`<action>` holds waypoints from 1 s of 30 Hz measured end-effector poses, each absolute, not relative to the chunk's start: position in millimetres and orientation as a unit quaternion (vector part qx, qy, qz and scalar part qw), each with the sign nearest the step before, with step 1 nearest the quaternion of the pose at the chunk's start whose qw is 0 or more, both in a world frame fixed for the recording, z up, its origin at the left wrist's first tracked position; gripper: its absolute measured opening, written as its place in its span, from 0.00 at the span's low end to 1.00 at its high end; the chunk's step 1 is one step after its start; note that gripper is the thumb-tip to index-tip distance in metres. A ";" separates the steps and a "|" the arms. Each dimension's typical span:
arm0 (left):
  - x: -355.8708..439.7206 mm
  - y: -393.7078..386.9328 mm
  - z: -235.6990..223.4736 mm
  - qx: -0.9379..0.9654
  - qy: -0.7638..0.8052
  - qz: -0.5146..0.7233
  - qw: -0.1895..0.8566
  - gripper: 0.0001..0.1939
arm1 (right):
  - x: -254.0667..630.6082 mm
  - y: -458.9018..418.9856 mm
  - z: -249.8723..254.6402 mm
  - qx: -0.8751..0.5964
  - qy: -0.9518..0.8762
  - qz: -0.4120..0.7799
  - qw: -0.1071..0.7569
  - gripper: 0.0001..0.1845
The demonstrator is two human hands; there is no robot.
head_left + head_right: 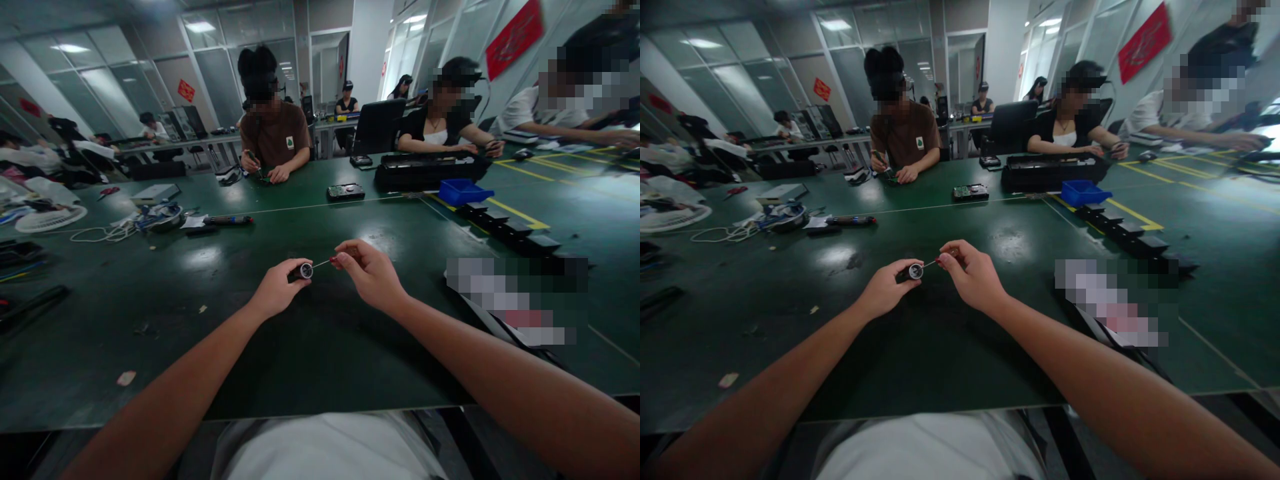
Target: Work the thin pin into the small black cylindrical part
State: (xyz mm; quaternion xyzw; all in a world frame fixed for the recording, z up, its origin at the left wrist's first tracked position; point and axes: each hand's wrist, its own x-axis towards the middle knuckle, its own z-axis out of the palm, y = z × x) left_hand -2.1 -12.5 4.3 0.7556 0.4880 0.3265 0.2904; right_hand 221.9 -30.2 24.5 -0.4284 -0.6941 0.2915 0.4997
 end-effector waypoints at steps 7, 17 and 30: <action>-7.8 -10.1 -0.4 0.778 0.471 0.330 0.254 0.21 | 224.0 -32.8 29.9 -0.505 -0.709 0.193 0.453 0.17; -6.9 -9.8 -2.0 0.801 0.473 0.288 0.227 0.21 | 224.7 -33.4 33.1 -0.446 -0.762 0.233 0.408 0.10; -9.7 -8.8 -1.6 0.783 0.477 0.329 0.229 0.21 | 220.9 -33.6 31.1 -0.448 -0.782 0.212 0.378 0.14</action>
